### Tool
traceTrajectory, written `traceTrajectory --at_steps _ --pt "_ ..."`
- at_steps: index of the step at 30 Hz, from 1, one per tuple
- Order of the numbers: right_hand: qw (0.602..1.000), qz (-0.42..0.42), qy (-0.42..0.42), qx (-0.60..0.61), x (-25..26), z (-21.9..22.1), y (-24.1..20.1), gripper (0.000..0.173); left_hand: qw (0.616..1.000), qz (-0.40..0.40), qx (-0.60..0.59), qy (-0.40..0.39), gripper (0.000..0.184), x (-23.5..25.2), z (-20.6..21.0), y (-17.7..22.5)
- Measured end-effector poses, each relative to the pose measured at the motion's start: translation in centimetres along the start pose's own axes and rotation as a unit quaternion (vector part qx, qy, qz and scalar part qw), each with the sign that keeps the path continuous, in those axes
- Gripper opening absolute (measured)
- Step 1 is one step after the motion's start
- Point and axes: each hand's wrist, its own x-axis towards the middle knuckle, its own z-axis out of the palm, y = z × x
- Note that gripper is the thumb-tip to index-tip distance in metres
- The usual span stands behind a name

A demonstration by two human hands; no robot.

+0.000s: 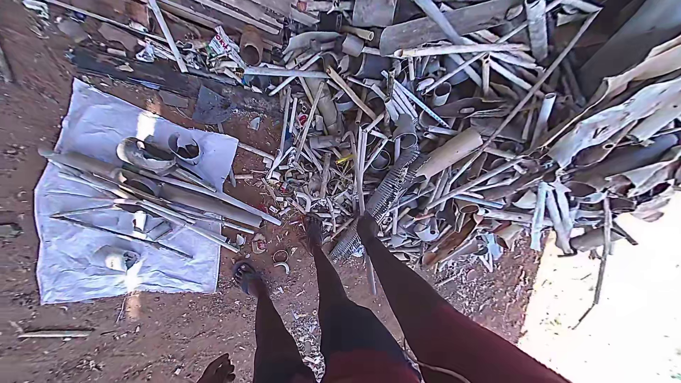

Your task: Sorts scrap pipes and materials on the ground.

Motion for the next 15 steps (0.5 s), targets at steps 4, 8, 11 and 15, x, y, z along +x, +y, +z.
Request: traceTrajectory --at_steps 4,8,11,15 --pt "0.993 -0.014 -0.05 0.101 2.0 1.5 0.1 0.033 1.0 0.0 0.007 0.008 0.041 0.5 -0.2 0.1" --pt "0.97 0.002 -0.108 0.218 2.4 0.8 0.3 0.026 1.0 0.003 -0.001 0.014 0.039 -0.2 -0.4 0.7" --pt "0.945 0.018 -0.153 0.288 2.7 -0.5 0.8 0.025 1.0 -0.002 -0.006 0.017 0.039 0.6 -0.7 -0.4" --pt "0.909 0.065 -0.211 0.353 1.9 -1.8 3.2 0.02 1.0 -0.001 -0.011 0.024 0.038 1.5 -1.3 -2.2"
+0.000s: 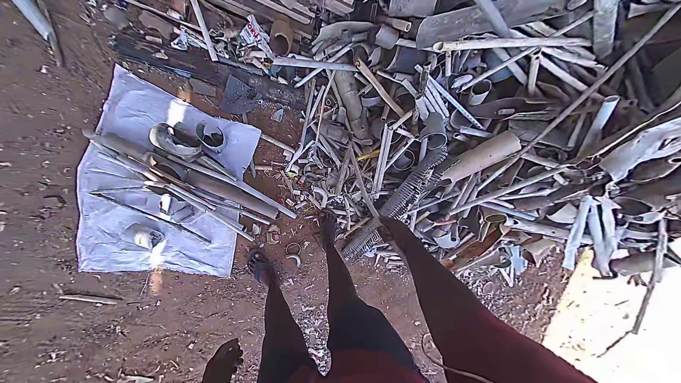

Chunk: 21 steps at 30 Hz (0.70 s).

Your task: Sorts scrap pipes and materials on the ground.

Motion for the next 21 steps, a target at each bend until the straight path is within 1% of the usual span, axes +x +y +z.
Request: traceTrajectory --at_steps 3,6,10,12,14,15,16,18,19,21 --pt "0.999 0.007 -0.025 -0.045 -1.8 -0.3 1.3 0.018 1.0 -0.004 -0.022 0.01 0.036 0.7 -0.1 -1.5" --pt "0.99 -0.016 -0.084 -0.113 -3.5 1.8 2.2 0.02 0.999 -0.005 -0.034 0.017 0.034 1.0 -0.2 -2.1" --pt "0.965 -0.045 -0.17 -0.194 -5.6 9.6 2.0 0.022 0.999 -0.01 -0.046 0.016 0.034 0.6 -1.0 -2.6" --pt "0.951 -0.062 -0.208 -0.221 -5.4 14.2 2.0 0.018 0.999 -0.006 -0.051 0.014 0.034 0.2 -1.4 -2.8" --pt "0.936 -0.075 -0.214 -0.27 -5.4 19.7 1.6 0.022 0.998 -0.002 -0.057 0.012 0.035 0.1 -1.5 -3.3" --pt "0.924 -0.095 -0.22 -0.297 -5.3 22.6 1.4 0.028 0.998 -0.001 -0.061 0.014 0.035 0.2 -1.6 -3.8" --pt "0.906 -0.132 -0.221 -0.335 -5.2 25.4 1.2 0.031 0.998 0.0 -0.063 0.016 0.035 0.3 -1.6 -4.2" --pt "0.842 -0.232 -0.207 -0.44 -5.2 30.5 1.2 0.036 0.997 -0.005 -0.07 0.016 0.035 0.1 -1.8 -5.1" --pt "0.807 -0.258 -0.188 -0.498 -5.6 32.8 1.0 0.041 0.997 -0.011 -0.071 0.016 0.036 0.0 -1.9 -5.4" --pt "0.753 -0.284 -0.131 -0.579 -7.1 36.2 1.1 0.045 0.997 -0.024 -0.072 0.019 0.035 -0.2 -2.0 -6.0"
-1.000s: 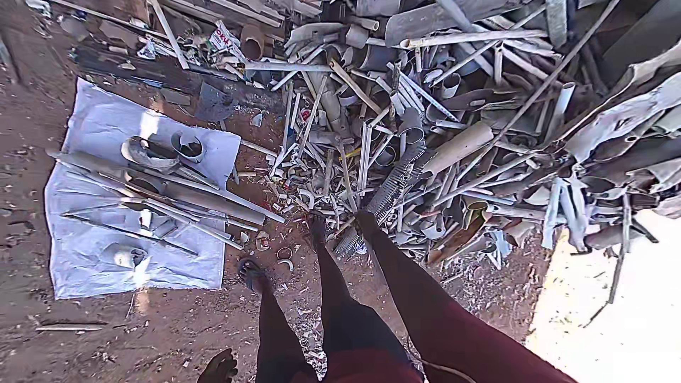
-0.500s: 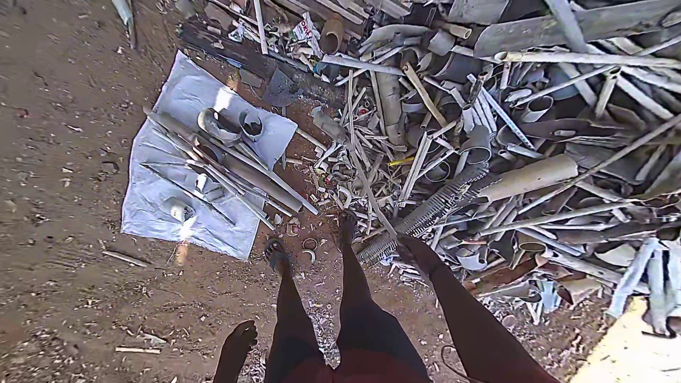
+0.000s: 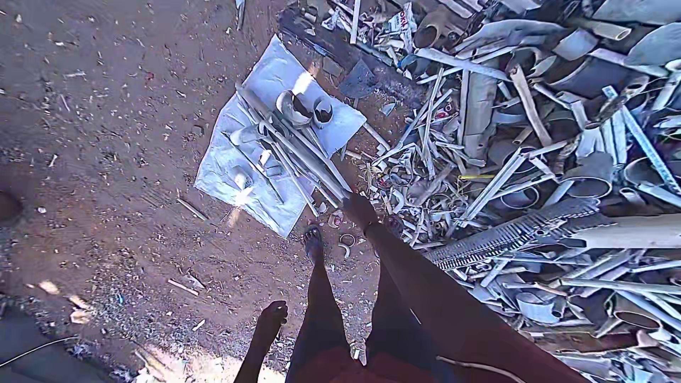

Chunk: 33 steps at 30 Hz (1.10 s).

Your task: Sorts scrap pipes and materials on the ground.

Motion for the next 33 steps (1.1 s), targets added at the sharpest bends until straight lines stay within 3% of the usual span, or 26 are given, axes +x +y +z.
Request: traceTrajectory --at_steps 3,7,13,17,22,28,33 --pt "0.995 0.018 0.032 -0.09 -0.6 0.5 -2.9 0.042 1.0 -0.002 -0.009 0.008 0.033 -0.1 0.0 -0.8" --pt "0.992 0.011 -0.002 -0.123 -1.6 0.3 -2.1 0.049 1.0 -0.007 -0.017 0.011 0.032 0.0 -0.2 -1.9" --pt "0.998 0.05 -0.028 -0.036 -6.1 -1.7 8.0 0.048 0.999 0.009 -0.032 0.005 0.035 1.2 0.6 -3.0" --pt "0.991 0.101 0.05 0.068 -10.1 -2.6 16.0 0.048 1.0 -0.001 -0.015 -0.001 0.037 0.7 0.8 -2.2" --pt "0.962 0.22 0.136 0.091 -14.9 -3.8 24.4 0.046 1.0 -0.005 0.015 -0.001 0.037 0.5 1.9 -0.6" --pt "0.945 0.314 0.077 0.047 -18.2 -2.3 29.0 0.043 0.999 0.035 0.041 0.006 0.033 0.6 3.2 1.6" --pt "0.938 0.336 0.056 0.054 -16.9 -0.7 29.3 0.041 0.997 0.047 0.06 0.003 0.034 0.2 4.2 3.8"
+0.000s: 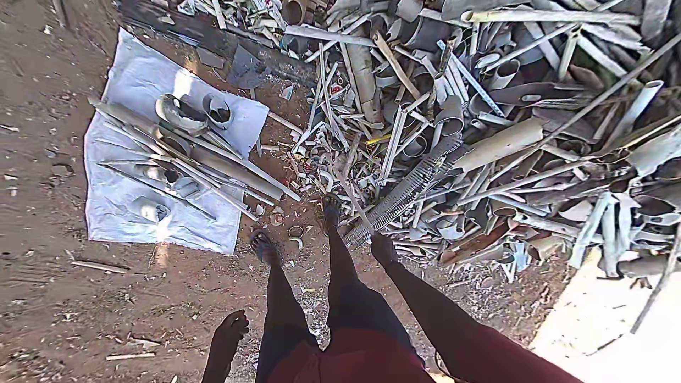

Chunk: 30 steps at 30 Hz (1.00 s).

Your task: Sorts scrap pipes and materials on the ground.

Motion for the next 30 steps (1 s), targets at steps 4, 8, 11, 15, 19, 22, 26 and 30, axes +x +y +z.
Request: traceTrajectory --at_steps 4,8,11,15,19,22,26,30 --pt "0.998 -0.025 -0.056 0.018 1.9 -0.5 -2.4 0.042 1.0 0.007 0.008 0.003 0.034 -0.2 0.2 1.1" --pt "0.978 -0.008 -0.115 0.174 2.9 -1.1 -1.8 0.029 1.0 0.0 0.011 0.001 0.034 -0.3 0.2 1.1" --pt "0.932 0.03 -0.203 0.298 2.2 -2.7 0.2 0.022 1.0 -0.008 0.005 0.001 0.034 -0.3 0.1 0.7" --pt "0.913 -0.011 -0.292 0.286 0.6 -3.9 1.1 0.02 1.0 -0.013 -0.003 0.001 0.034 0.0 -0.3 -0.1" --pt "0.913 -0.075 -0.331 0.227 -1.7 -3.2 -2.4 0.02 1.0 -0.017 -0.02 -0.003 0.034 -0.5 -1.0 -0.6" --pt "0.917 -0.136 -0.321 0.191 -3.1 -1.0 -7.3 0.022 0.999 -0.021 -0.036 0.001 0.033 -1.0 -2.1 -1.0" --pt "0.933 -0.235 -0.241 0.125 -5.4 2.8 -15.8 0.026 0.999 -0.029 -0.039 -0.003 0.034 -1.3 -2.8 -1.9" --pt "0.94 -0.311 -0.129 -0.059 -9.4 4.9 -25.0 0.046 0.998 -0.03 -0.048 0.006 0.034 -0.7 -2.8 -4.3"
